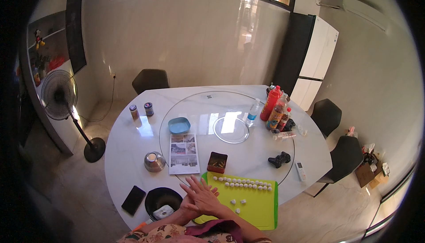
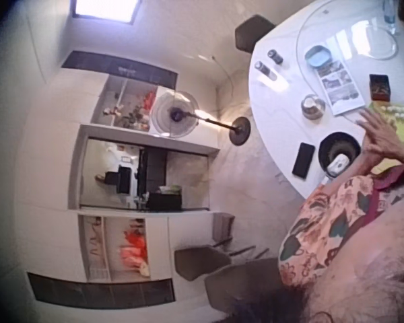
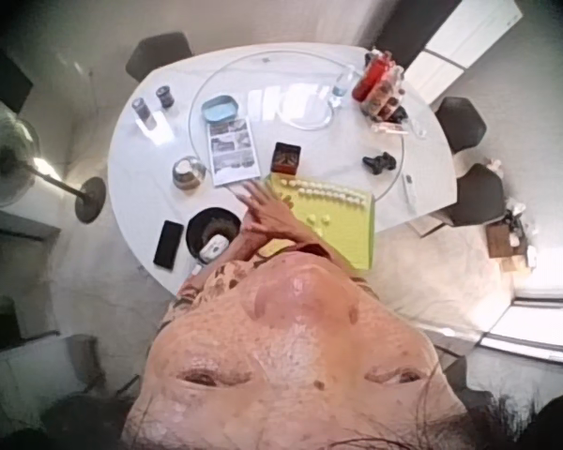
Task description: The person repeatedly pinches small portions of white dough from a larger mass in a pan, rolls them into uniform balls between the palms, and places them in rows on a green cutting board. The process continues throughout the clip with consistent hand motions.
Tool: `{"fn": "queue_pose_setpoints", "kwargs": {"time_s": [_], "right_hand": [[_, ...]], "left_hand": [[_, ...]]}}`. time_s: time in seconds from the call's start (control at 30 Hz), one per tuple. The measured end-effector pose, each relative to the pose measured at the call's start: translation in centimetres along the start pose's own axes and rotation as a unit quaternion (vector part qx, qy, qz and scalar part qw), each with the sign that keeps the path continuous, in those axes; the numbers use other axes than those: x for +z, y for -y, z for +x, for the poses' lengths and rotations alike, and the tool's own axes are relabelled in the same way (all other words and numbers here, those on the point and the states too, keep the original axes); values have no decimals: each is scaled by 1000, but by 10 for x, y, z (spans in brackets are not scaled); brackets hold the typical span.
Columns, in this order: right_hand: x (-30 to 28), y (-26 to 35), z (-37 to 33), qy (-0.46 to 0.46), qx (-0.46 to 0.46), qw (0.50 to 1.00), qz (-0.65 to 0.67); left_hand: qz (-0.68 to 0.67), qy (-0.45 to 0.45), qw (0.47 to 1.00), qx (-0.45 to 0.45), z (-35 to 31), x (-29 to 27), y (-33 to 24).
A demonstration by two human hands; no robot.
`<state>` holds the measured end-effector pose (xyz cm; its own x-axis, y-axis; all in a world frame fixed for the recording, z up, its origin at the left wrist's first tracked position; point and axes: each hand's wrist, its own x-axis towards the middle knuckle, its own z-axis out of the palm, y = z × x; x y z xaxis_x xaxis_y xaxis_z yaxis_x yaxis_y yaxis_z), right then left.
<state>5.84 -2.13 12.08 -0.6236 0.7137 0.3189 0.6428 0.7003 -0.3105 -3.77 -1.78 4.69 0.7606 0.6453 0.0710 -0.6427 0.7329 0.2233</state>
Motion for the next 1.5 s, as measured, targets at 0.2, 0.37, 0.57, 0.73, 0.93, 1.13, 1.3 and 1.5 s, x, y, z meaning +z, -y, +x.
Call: {"fn": "queue_pose_setpoints", "kwargs": {"time_s": [0.2,0.37,0.57,0.73,0.93,1.13,1.3,1.5], "right_hand": [[3,20,4,0,-50,997,63],[7,12,-15,5,-42,999,-6],[3,3,-8,-8,0,1000,4],[9,33,-16,-45,-90,994,49],[2,-16,-15,1,57,998,-17],[-23,-2,1,-11,4,1000,2],[3,10,-10,12,-77,997,-8],[4,-10,5,-43,16,998,47]], "left_hand": [[6,-13,1000,-8,-1,-2,-2],[17,-22,1000,-14,1,-5,-2],[33,-40,999,-15,-2,-2,-1],[39,-38,998,-24,-7,-3,0],[106,-57,992,-30,-11,2,2],[9,-46,998,-40,-21,-4,4],[-11,-31,999,-28,-5,-4,7],[-28,-23,999,-11,-6,27,4]]}}
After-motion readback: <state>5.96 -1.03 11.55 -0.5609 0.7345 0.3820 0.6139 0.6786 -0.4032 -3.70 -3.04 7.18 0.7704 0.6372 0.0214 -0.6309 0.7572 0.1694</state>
